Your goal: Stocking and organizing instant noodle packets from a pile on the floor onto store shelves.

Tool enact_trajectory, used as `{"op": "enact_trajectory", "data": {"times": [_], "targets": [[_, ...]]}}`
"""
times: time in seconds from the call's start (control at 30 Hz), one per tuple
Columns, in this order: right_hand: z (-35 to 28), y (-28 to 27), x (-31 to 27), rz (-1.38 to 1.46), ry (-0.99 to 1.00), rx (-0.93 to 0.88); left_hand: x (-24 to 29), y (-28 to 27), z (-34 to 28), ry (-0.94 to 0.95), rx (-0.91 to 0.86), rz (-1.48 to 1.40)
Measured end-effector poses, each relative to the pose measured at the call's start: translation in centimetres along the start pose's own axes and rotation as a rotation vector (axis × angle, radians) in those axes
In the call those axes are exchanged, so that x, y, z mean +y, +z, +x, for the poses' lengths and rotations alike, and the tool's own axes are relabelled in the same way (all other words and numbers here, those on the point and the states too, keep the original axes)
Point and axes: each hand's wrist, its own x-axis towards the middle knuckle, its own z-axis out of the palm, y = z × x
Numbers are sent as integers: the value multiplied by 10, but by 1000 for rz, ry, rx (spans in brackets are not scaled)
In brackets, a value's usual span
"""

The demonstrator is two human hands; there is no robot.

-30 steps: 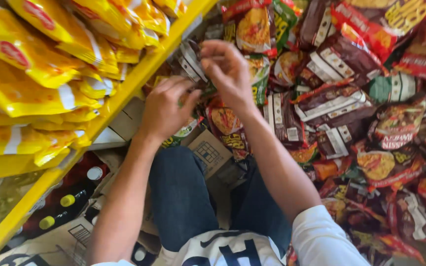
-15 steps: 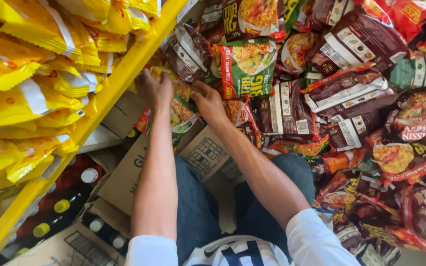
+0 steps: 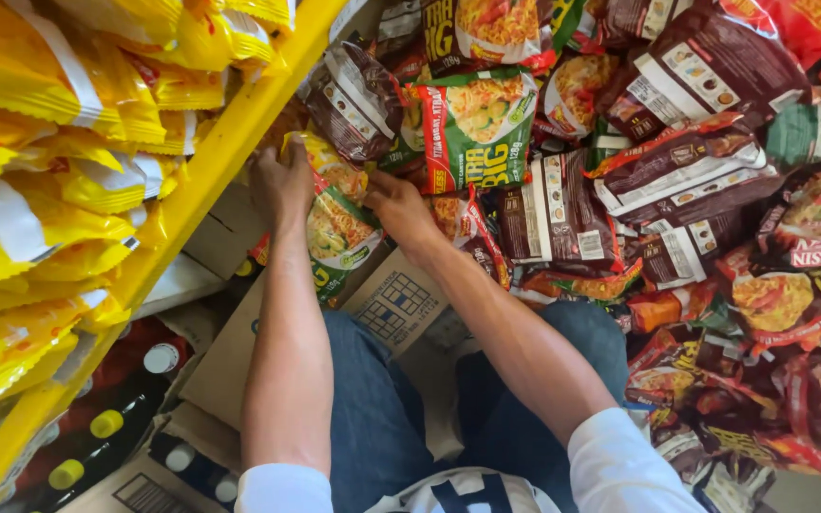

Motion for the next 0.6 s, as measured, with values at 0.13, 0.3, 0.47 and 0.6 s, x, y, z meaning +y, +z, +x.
{"op": "enact_trajectory", "data": {"times": [0.13, 0.3, 0.47, 0.6], "targets": [[-11, 3, -7, 7, -42, -36, 4, -7, -3, -73, -42, 75], [-20, 4, -12, -221, -53, 38, -26, 17, 9, -25, -108, -2], [-44, 15, -61, -323, -13, 60, -21, 8, 6, 83, -167, -116], [-59, 6, -93, -742, -344, 89, 1, -16, -6, 94, -260, -477]]}}
